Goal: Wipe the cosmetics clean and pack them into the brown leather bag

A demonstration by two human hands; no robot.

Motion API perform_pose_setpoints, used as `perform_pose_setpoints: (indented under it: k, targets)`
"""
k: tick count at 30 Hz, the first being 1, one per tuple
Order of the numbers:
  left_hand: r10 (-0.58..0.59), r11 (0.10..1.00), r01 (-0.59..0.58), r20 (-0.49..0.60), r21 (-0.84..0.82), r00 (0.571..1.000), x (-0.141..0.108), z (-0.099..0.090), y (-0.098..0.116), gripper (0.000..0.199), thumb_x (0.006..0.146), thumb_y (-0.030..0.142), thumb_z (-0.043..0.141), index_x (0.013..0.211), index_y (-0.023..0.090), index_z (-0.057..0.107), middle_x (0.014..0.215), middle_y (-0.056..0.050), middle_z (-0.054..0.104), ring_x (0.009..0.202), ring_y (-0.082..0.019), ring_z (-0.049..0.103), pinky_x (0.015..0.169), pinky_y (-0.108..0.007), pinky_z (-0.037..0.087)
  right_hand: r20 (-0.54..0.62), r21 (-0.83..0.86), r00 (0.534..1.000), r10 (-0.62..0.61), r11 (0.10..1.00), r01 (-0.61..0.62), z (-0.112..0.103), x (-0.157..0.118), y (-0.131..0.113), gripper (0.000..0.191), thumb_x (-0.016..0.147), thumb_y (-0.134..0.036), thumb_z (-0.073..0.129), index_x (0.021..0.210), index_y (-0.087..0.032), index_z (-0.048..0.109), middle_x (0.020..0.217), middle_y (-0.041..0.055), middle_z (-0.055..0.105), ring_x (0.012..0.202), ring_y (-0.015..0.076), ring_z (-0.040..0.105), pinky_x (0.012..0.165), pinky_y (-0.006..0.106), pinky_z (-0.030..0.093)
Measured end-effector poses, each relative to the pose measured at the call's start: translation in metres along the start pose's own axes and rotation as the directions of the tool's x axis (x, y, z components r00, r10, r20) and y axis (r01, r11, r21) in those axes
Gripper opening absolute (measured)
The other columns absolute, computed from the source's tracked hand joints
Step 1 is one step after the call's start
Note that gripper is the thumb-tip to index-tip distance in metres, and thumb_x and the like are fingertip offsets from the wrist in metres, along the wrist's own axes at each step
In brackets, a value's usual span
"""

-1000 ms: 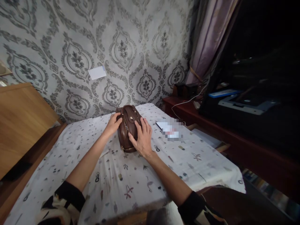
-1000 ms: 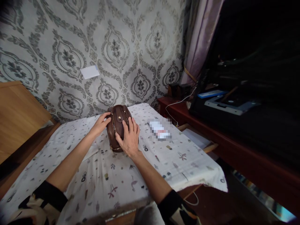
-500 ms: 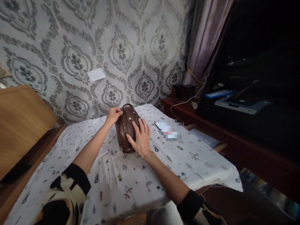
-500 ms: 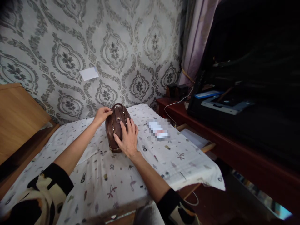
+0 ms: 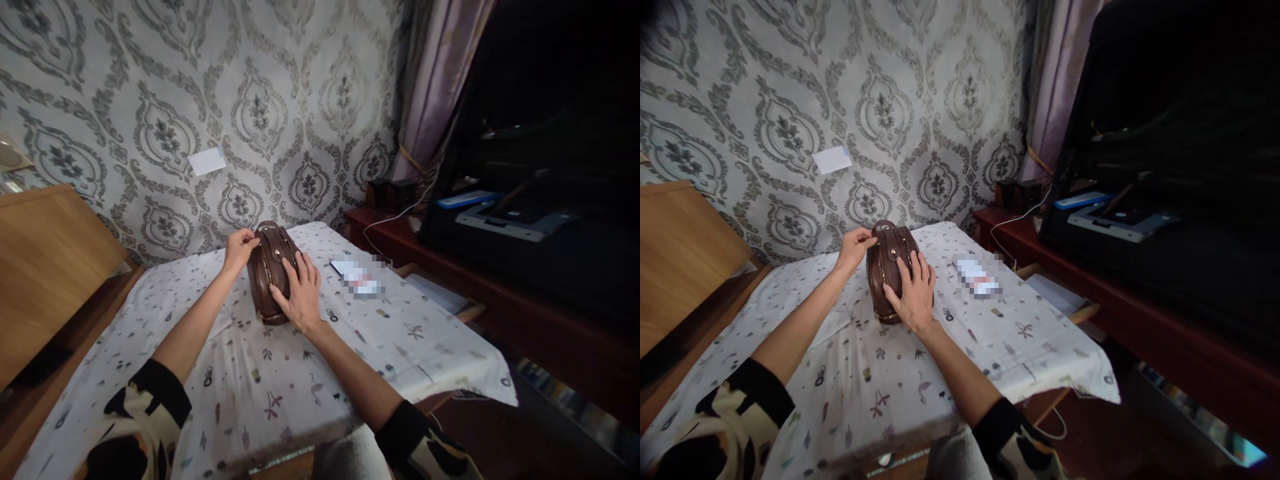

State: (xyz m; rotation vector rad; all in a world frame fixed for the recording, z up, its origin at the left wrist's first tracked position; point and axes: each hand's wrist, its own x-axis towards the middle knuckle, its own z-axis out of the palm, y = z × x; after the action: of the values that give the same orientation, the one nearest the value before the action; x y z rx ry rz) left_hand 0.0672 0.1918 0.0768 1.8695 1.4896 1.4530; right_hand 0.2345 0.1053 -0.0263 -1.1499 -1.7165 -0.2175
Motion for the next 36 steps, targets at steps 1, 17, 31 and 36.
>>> perform_pose_setpoints:
  k: [1,17,31,36]
  targets:
    - [0.006,1.0,-0.006,-0.001,0.004,1.0,-0.002,-0.001,0.001,0.013,0.067,0.031,0.062,0.068,0.021,0.055,0.065,0.003,0.058,0.068,-0.015,0.054,0.069,-0.028,0.042,-0.001,-0.001,1.0,0.0,1.0,0.0,0.0,0.0,0.0,0.059,0.094,-0.048,0.054,0.145,-0.019,0.048,0.157,0.0177,0.039,0.147,0.0349,0.029,0.115,0.056,0.029]
    - [0.044,0.999,-0.045,0.082,0.011,0.996,-0.028,-0.011,0.016,0.011,0.069,0.028,0.064,0.07,0.02,0.058,0.065,0.003,0.059,0.066,-0.015,0.054,0.069,-0.028,0.042,0.013,0.006,1.0,0.004,1.0,-0.004,-0.001,0.001,0.0,0.059,0.093,-0.048,0.056,0.144,-0.019,0.049,0.156,0.0182,0.04,0.147,0.0345,0.029,0.115,0.056,0.028]
    - [0.06,0.987,-0.09,0.211,0.132,0.976,0.013,0.015,0.027,0.021,0.068,0.032,0.072,0.085,0.019,0.069,0.071,0.002,0.065,0.07,-0.017,0.059,0.069,-0.028,0.045,-0.11,0.129,0.987,0.113,0.987,-0.098,-0.003,-0.005,0.004,0.046,0.099,-0.042,0.046,0.133,-0.012,0.051,0.15,0.0234,0.041,0.144,0.0334,0.035,0.114,0.057,0.035]
    - [0.047,0.985,-0.08,0.212,0.151,0.976,0.02,0.034,0.029,0.017,0.069,0.033,0.071,0.077,0.018,0.07,0.07,0.0,0.067,0.073,-0.018,0.061,0.07,-0.029,0.045,-0.088,0.117,0.991,0.096,0.989,-0.086,-0.002,-0.008,0.004,0.041,0.099,-0.039,0.046,0.131,-0.015,0.053,0.149,0.0223,0.042,0.141,0.0338,0.037,0.112,0.057,0.037]
